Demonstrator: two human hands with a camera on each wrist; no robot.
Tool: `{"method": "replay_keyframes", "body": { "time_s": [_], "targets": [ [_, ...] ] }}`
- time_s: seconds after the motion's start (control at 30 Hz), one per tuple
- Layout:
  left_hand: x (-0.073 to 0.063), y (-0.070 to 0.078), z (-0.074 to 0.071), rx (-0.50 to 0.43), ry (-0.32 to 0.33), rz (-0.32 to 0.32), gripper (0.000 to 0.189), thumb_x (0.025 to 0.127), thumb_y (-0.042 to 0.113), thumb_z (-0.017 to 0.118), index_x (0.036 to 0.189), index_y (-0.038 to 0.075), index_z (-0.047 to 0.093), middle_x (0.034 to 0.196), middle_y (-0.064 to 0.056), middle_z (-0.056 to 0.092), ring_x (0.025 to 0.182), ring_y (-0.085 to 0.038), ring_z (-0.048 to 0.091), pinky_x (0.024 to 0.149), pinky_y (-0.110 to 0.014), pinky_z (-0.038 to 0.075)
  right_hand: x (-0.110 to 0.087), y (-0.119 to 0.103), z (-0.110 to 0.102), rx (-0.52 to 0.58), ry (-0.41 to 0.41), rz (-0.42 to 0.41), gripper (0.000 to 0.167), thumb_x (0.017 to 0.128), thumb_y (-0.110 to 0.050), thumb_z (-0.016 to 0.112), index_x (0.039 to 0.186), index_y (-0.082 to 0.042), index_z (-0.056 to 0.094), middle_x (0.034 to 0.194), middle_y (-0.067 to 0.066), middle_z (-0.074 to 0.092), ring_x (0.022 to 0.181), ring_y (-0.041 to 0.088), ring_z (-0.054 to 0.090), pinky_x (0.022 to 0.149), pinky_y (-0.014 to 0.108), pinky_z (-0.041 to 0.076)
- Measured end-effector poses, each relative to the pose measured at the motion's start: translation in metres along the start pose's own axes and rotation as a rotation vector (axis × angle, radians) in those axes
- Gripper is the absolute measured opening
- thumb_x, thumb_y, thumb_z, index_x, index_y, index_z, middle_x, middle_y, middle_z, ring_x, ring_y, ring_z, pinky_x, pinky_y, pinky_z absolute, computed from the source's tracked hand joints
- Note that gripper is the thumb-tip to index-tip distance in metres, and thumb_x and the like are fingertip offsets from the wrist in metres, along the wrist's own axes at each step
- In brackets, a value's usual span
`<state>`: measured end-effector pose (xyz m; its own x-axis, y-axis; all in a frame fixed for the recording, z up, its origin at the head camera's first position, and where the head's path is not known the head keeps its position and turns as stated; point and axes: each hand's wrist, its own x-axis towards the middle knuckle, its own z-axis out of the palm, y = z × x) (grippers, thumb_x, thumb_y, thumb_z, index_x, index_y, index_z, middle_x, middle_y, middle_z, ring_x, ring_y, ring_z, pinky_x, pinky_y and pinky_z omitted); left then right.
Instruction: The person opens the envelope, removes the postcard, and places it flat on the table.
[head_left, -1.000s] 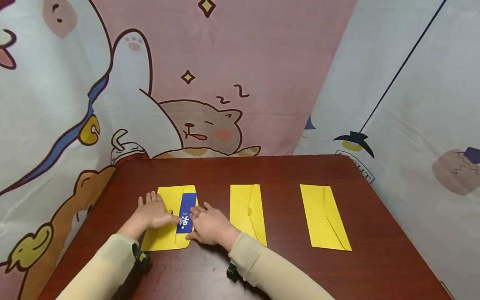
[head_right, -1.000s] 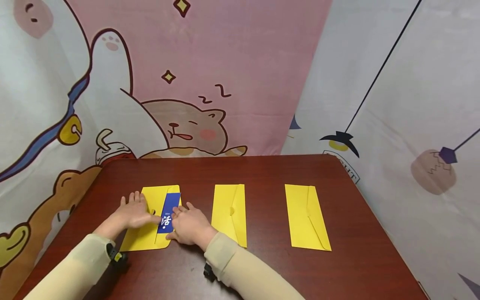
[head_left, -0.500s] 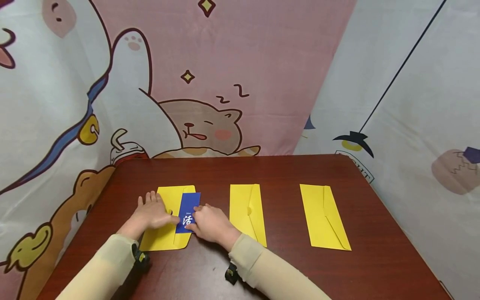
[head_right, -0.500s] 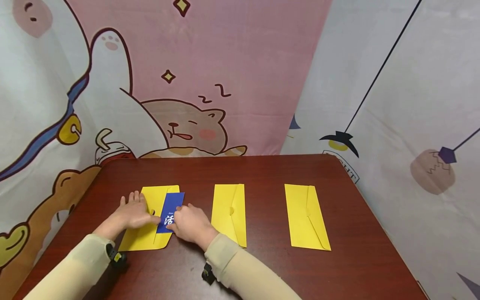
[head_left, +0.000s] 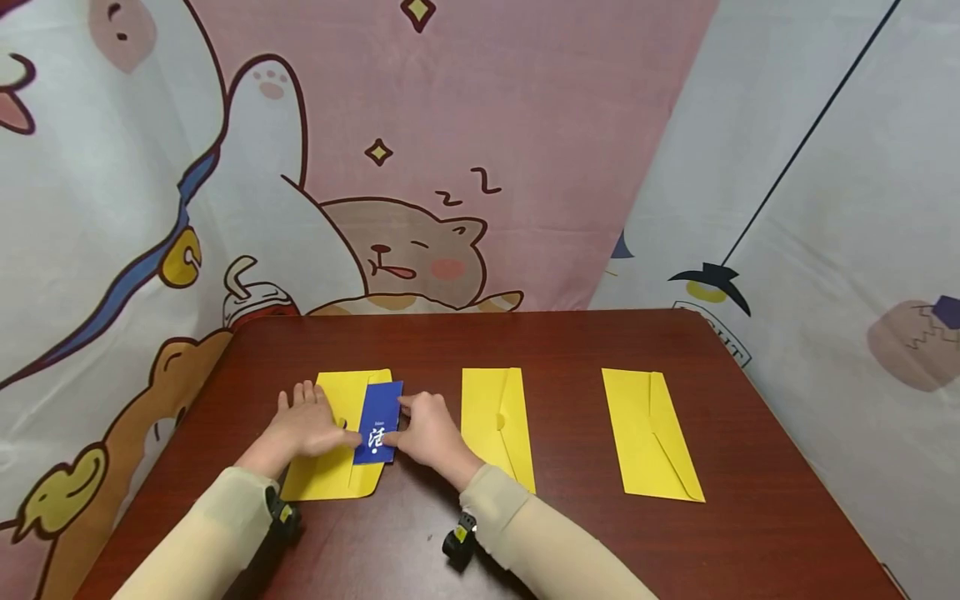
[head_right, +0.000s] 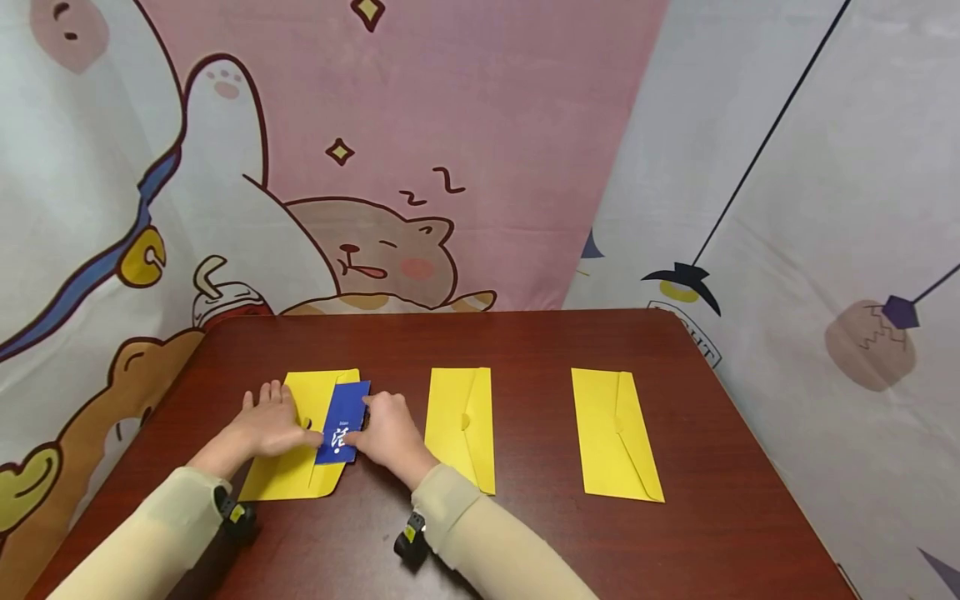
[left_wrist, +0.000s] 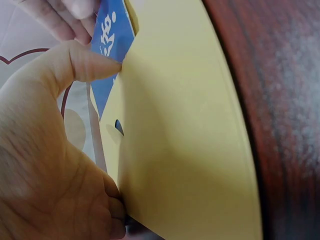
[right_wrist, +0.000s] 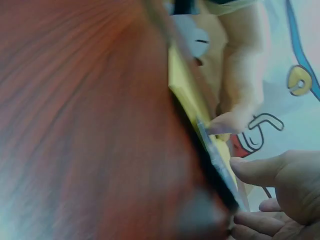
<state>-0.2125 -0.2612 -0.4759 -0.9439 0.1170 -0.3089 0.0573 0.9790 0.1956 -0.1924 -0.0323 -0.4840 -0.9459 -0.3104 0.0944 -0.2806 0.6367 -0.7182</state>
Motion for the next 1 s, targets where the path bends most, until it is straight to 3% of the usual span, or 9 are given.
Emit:
{"method": "replay_keyframes", "body": {
  "time_s": [0.23, 0.4, 0.5, 0.77, 1.0],
  "targets": [
    [0.001, 0.0, 0.0, -0.006, -0.004, -0.006, 0.137, 0.081, 0.071, 0.071, 0.152, -0.029, 0.011, 0.16, -0.05, 0.005, 0.15, -0.065, 0.006, 0.119, -0.074, -0.002, 0.005, 0.006, -0.004, 0.356, 0.049, 0.157, 0.052, 0.075, -0.015, 0.098, 0.115, 0.01, 0.077, 0.093, 0.015, 0.08, 0.076, 0.012, 0.075, 0.063, 0.026, 0.06],
    [0.001, -0.001, 0.0, 0.0, -0.008, -0.011, 0.137, 0.081, 0.072, 0.071, 0.152, -0.029, 0.011, 0.16, -0.05, 0.005, 0.15, -0.065, 0.006, 0.12, -0.074, -0.002, 0.007, 0.01, -0.001, 0.59, 0.011, 0.324, 0.051, 0.078, -0.011, 0.096, 0.116, 0.013, 0.074, 0.089, 0.012, 0.078, 0.079, 0.018, 0.078, 0.071, 0.033, 0.064],
    [0.001, 0.0, 0.0, 0.001, -0.009, -0.012, 0.137, 0.081, 0.072, 0.071, 0.152, -0.028, 0.011, 0.16, -0.05, 0.006, 0.15, -0.065, 0.006, 0.12, -0.074, -0.001, 0.007, 0.011, 0.0, 0.711, -0.019, 0.376, 0.044, 0.082, -0.006, 0.092, 0.116, 0.014, 0.073, 0.09, 0.014, 0.077, 0.081, 0.023, 0.079, 0.072, 0.036, 0.064],
    [-0.001, 0.0, 0.0, 0.004, -0.002, -0.007, 0.136, 0.081, 0.071, 0.072, 0.152, -0.028, 0.012, 0.16, -0.05, 0.007, 0.15, -0.065, 0.007, 0.12, -0.074, 0.0, 0.011, 0.015, 0.005, 0.759, -0.013, 0.483, 0.032, 0.085, -0.004, 0.088, 0.11, 0.011, 0.076, 0.089, 0.014, 0.077, 0.079, 0.025, 0.079, 0.069, 0.034, 0.064],
    [-0.001, 0.001, 0.0, 0.004, -0.006, -0.003, 0.136, 0.082, 0.07, 0.072, 0.152, -0.029, 0.011, 0.16, -0.05, 0.007, 0.15, -0.065, 0.007, 0.12, -0.074, 0.0, 0.012, 0.015, 0.005, 0.783, -0.025, 0.474, 0.023, 0.084, 0.003, 0.087, 0.104, 0.011, 0.078, 0.086, 0.015, 0.077, 0.077, 0.026, 0.079, 0.067, 0.034, 0.064]
  ]
}}
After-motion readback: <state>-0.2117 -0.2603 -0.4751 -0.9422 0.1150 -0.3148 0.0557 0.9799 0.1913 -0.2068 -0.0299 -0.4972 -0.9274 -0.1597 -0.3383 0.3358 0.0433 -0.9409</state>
